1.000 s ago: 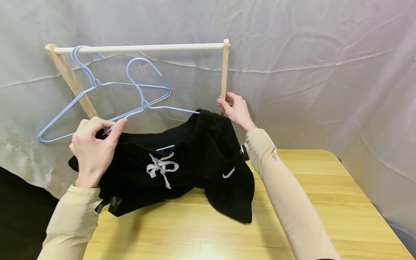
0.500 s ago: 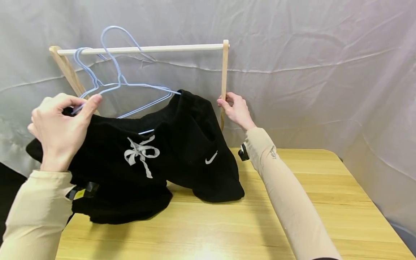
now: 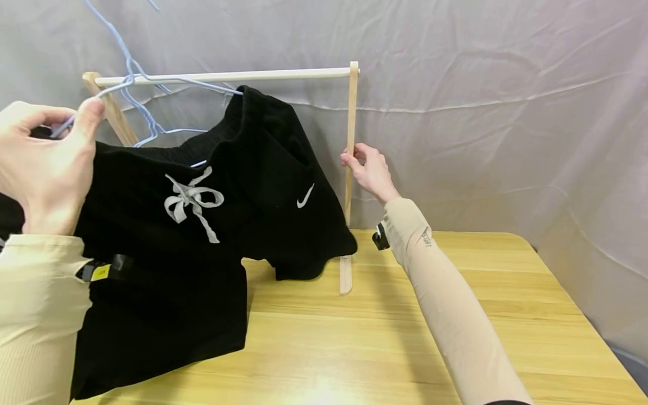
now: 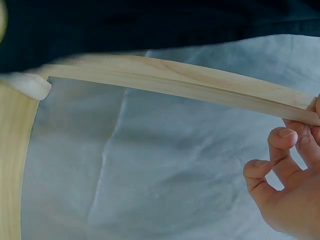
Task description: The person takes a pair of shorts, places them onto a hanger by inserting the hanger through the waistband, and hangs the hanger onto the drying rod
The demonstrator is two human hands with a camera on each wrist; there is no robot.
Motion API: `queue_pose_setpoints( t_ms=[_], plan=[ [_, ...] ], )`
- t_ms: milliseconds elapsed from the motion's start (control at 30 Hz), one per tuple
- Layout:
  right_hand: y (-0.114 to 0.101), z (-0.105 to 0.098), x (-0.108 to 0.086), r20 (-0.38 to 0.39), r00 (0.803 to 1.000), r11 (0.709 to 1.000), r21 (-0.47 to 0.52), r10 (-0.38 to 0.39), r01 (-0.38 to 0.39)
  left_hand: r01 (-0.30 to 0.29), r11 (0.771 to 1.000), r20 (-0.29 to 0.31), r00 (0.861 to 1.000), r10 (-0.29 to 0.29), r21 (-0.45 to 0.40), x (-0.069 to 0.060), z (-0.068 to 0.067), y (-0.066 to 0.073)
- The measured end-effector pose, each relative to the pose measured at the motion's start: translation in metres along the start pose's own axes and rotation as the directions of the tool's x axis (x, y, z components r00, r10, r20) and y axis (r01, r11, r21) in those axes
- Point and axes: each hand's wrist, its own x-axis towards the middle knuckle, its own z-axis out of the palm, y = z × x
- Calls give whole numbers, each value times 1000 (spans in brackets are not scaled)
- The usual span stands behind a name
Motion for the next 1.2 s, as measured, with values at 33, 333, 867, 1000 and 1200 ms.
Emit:
queue_pose_setpoints(
  t_ms=[33, 333, 867, 1000, 1200],
  plan=[
    [0, 0, 0, 1, 1000, 1000, -1, 4, -4, -3, 1000, -10, 1000, 3, -3, 1, 1, 1],
    [-1, 0, -1, 13, 1000, 1000, -19, 21, -21, -127, 986, -113, 984, 140, 113, 5, 18, -5],
    [1, 0, -2, 16, 1000, 1000, -21, 22, -22, -164, 948, -56, 981, 186, 273, -27, 77, -11],
    [1, 0, -3, 22, 1000, 1000, -24, 21, -20, -92, 963, -11, 995, 98, 254, -33, 88, -13],
    [0, -1, -4, 20, 1000, 1000, -29, 11, -10, 16, 976, 68, 997, -32, 217, -41, 99, -13]
  ],
)
